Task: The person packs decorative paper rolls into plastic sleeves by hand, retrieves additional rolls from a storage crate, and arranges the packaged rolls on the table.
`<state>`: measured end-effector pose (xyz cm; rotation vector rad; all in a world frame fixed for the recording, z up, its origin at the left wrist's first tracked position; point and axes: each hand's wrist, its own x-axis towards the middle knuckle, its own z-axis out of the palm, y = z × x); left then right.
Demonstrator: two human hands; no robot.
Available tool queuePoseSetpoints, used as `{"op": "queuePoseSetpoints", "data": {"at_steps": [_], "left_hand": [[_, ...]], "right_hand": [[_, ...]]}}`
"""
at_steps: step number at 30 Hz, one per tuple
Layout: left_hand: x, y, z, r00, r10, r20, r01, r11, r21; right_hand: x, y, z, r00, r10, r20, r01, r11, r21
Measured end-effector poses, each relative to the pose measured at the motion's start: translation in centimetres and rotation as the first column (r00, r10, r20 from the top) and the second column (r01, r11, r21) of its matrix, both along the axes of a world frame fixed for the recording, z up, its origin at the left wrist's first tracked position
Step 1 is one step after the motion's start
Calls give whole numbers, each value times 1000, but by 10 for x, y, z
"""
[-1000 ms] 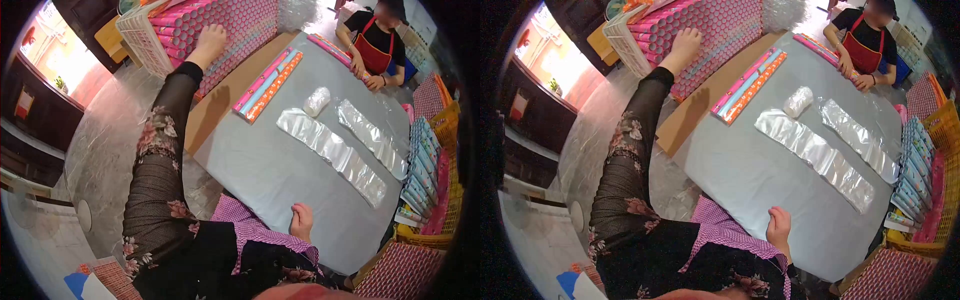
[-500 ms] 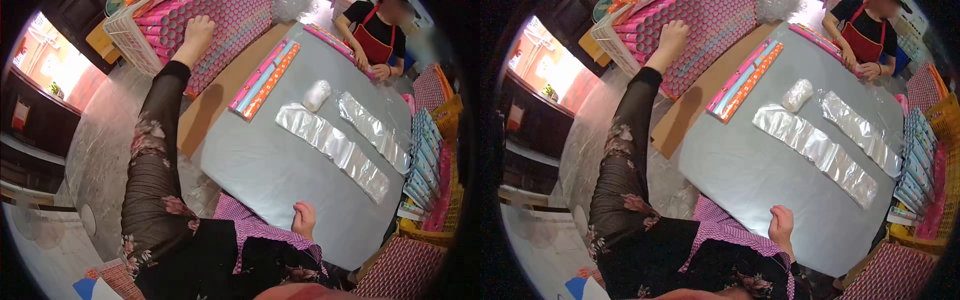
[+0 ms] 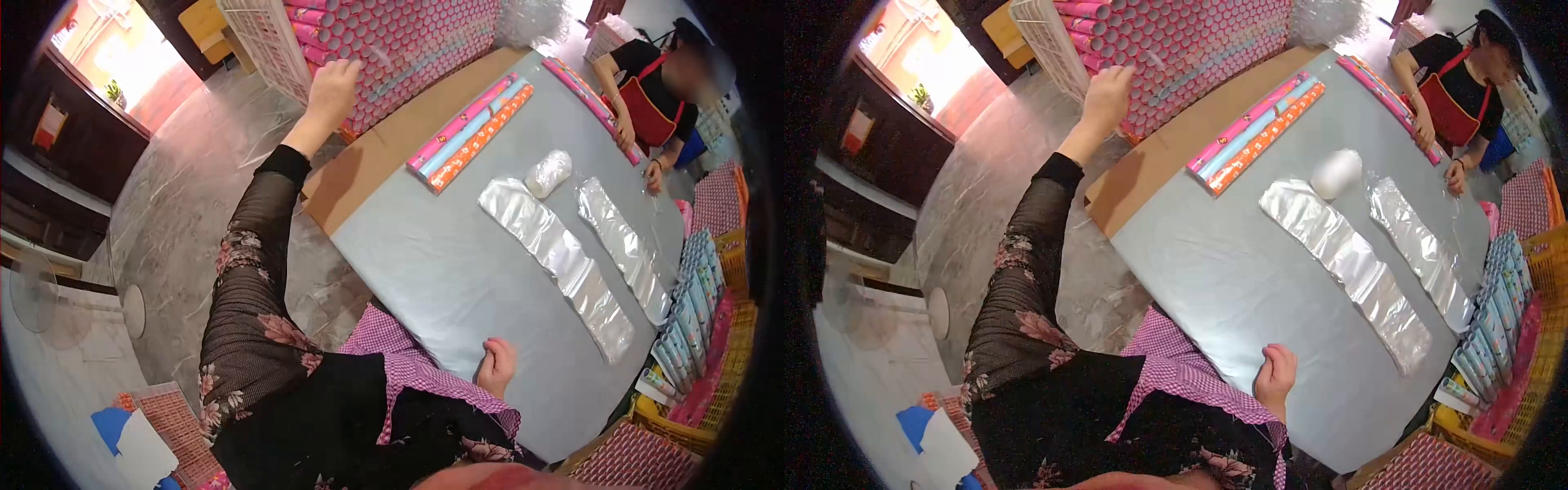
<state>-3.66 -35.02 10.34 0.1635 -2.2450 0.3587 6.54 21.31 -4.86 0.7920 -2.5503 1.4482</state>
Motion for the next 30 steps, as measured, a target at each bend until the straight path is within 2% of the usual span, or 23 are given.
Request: {"op": "queuePoseSetpoints", "data": {"at_steps": [1, 3, 4, 6, 10, 11, 13, 14, 16, 18, 20, 22, 24, 27, 30], "left_hand": [[-6, 6, 2, 1000, -5, -1, 5, 1000, 2], [-20, 17, 9, 994, 91, 55, -80, 980, -181], [-26, 22, 14, 995, 90, 54, -79, 981, -179], [-44, 23, 22, 997, 73, 15, -61, 922, -383], [-65, 14, 32, 988, 92, 121, -28, 891, -454], [-67, 15, 30, 988, 91, 122, -26, 891, -453], [-67, 17, 27, 989, -88, 118, 131, 890, -437], [-63, 19, 23, 989, -84, 121, 129, 890, -437], [-44, 30, 7, 954, -150, 258, 231, 919, -319], [-27, 34, -1, 965, -169, 201, 234, 900, -367], [-13, 31, 0, 979, -142, 149, 182, 934, -308], [-9, 32, 1, 972, -86, 218, 149, 945, -293], [-16, 33, -1, 986, -60, 155, 118, 908, -401], [-22, 41, -7, 991, -27, 132, 82, 902, -425], [-22, 43, -13, 983, -20, 183, 90, 919, -383]], "right_hand": [[1, 0, 1, 1000, -5, -1, 5, 1000, 2], [1, -2, 5, 1000, -14, 21, 14, 1000, -6], [1, -2, 4, 1000, -15, 20, 15, 1000, -4], [0, 0, 1, 1000, -6, 0, 6, 1000, 2], [0, -1, 2, 1000, -2, -6, 1, 1000, -8], [0, -1, 3, 1000, -1, -3, 1, 1000, 0], [0, 0, 3, 1000, 2, 5, -2, 1000, 8], [0, 0, 1, 1000, -3, 9, 3, 1000, 0], [2, 1, 1, 1000, -2, 21, 2, 1000, -8], [0, -1, 1, 1000, -8, 13, 8, 1000, -8], [1, -2, 2, 1000, -11, 21, 11, 1000, -7], [2, -1, 2, 1000, -11, 25, 11, 1000, 1], [2, -1, 1, 1000, -21, 23, 22, 1000, -15], [1, -1, 3, 1000, -14, 13, 14, 1000, -6], [3, 0, -1, 999, -30, 20, 30, 1000, 5]]}}
